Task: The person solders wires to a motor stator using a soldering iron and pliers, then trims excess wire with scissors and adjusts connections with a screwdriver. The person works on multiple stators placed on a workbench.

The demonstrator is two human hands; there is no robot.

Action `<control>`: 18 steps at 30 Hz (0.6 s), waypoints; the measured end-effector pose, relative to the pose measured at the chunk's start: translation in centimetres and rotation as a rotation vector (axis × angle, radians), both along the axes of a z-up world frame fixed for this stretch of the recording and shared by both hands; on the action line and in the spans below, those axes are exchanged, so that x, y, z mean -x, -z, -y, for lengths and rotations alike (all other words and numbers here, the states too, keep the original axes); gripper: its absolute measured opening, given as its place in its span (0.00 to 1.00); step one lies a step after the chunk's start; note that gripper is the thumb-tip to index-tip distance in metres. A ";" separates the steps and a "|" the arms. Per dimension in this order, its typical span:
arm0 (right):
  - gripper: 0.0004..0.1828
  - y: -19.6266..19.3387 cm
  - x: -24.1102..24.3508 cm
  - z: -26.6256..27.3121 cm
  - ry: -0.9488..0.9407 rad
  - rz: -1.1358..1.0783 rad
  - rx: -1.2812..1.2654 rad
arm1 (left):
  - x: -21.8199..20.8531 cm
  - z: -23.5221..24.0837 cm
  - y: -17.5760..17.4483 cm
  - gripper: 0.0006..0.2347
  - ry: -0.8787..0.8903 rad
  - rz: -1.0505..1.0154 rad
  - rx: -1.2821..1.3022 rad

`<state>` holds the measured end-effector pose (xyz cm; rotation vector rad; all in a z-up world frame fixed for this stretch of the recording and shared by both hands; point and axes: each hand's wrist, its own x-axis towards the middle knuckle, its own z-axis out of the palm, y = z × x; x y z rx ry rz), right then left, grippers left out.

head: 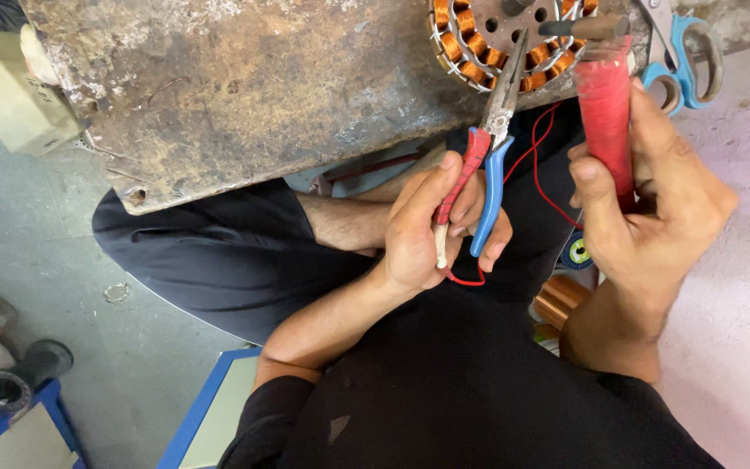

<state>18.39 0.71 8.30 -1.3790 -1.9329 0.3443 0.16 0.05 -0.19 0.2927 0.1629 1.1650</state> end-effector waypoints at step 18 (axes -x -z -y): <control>0.24 -0.4 0.6 -0.4 0.010 0.016 0.001 | 0.2 -0.2 0.1 0.23 0.024 -0.014 0.005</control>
